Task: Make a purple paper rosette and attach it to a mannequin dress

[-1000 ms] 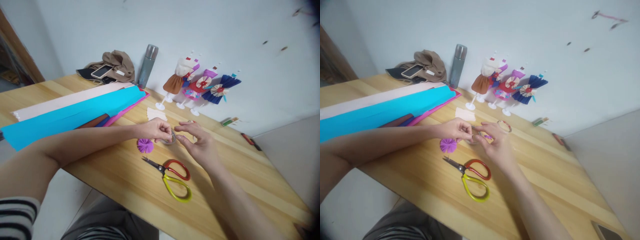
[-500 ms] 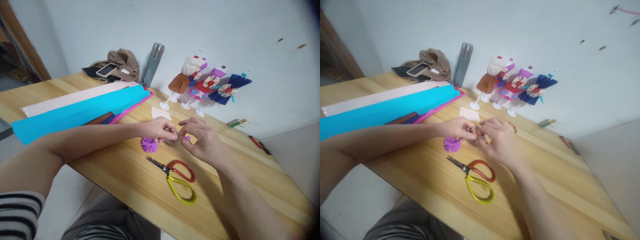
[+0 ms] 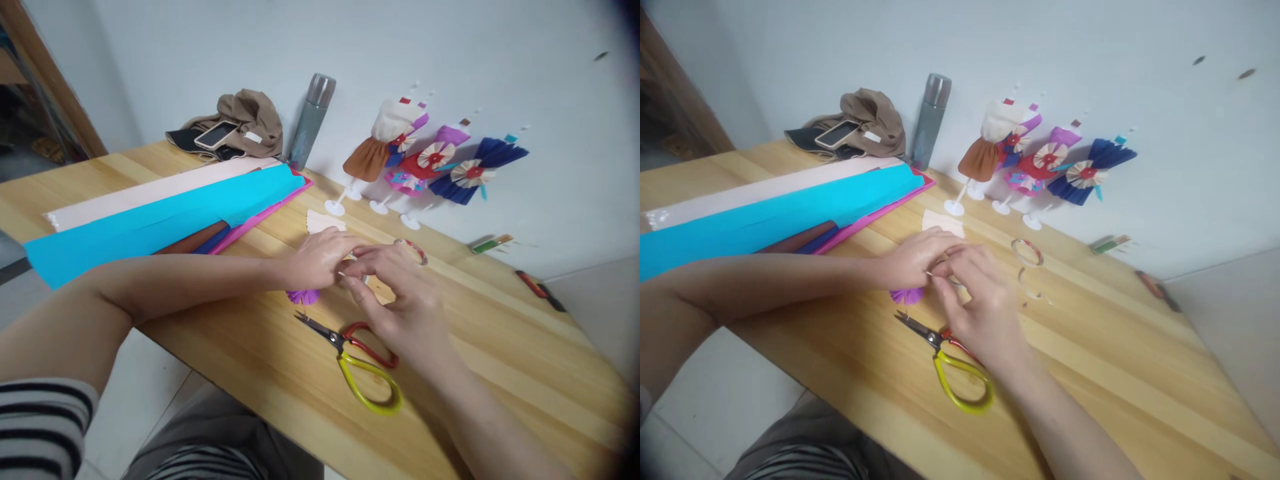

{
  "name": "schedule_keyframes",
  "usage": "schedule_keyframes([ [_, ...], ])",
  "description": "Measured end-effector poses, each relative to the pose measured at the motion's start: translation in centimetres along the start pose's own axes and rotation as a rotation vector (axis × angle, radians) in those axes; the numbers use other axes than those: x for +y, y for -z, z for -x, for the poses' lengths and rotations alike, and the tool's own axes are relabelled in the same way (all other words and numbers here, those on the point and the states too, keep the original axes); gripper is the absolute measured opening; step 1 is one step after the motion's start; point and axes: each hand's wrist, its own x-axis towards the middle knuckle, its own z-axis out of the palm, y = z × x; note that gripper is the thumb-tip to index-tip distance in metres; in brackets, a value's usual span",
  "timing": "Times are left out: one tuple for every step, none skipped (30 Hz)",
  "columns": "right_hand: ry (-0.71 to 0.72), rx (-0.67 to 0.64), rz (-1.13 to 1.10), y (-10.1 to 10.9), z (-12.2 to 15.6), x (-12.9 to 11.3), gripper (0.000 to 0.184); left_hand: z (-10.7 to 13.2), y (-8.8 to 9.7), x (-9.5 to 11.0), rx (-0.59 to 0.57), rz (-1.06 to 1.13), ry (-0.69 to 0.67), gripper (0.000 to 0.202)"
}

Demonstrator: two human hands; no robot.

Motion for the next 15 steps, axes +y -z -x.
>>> schedule_keyframes([
  [0.026, 0.003, 0.029, -0.2, 0.0, -0.2, 0.014, 0.0, -0.1, 0.0, 0.014, -0.017, -0.021, 0.036],
  [0.043, 0.009, 0.053, -0.3, 0.0, -0.2, 0.015, 0.0, -0.2, 0.1, 0.024, -0.026, -0.028, 0.036],
  [0.046, 0.019, 0.074, -0.3, 0.1, -0.1, 0.015, 0.0, -0.3, 0.0, 0.027, -0.034, -0.023, 0.035],
  [0.044, 0.03, 0.093, -0.3, 0.1, 0.0, 0.015, 0.0, -0.4, 0.0, 0.027, -0.053, -0.015, 0.035],
  [0.04, 0.046, 0.116, -0.1, 0.1, 0.1, 0.014, 0.0, -0.6, 0.0, 0.025, -0.072, 0.0, 0.037],
  [0.037, 0.068, 0.147, 0.0, 0.1, 0.3, 0.013, 0.0, -0.7, 0.0, 0.021, -0.093, 0.017, 0.039],
  [0.04, 0.095, 0.187, 0.2, 0.1, 0.4, 0.012, -0.1, -0.8, 0.0, 0.017, -0.112, 0.033, 0.041],
  [0.051, 0.123, 0.234, 0.3, 0.1, 0.6, 0.011, -0.1, -0.9, 0.1, 0.011, -0.131, 0.045, 0.042],
  [0.067, 0.153, 0.284, 0.3, 0.1, 0.8, 0.011, -0.1, -1.0, 0.2, 0.005, -0.148, 0.053, 0.042],
  [0.085, 0.181, 0.335, 0.3, 0.1, 1.0, 0.012, -0.2, -1.0, 0.3, 0.0, -0.163, 0.055, 0.04],
  [0.096, 0.198, 0.382, 0.3, 0.2, 1.1, 0.012, -0.2, -1.1, 0.4, -0.003, -0.176, 0.05, 0.038],
  [0.099, 0.2, 0.421, 0.2, 0.2, 1.3, 0.012, -0.2, -1.2, 0.5, -0.002, -0.185, 0.041, 0.037],
  [0.095, 0.189, 0.449, 0.1, 0.3, 1.4, 0.013, -0.1, -1.3, 0.6, 0.003, -0.188, 0.03, 0.035],
  [0.088, 0.167, 0.467, 0.0, 0.4, 1.5, 0.013, -0.1, -1.4, 0.7, 0.009, -0.187, 0.018, 0.034],
  [0.086, 0.144, 0.475, -0.1, 0.5, 1.5, 0.014, -0.1, -1.4, 0.7, 0.011, -0.185, 0.007, 0.033],
])
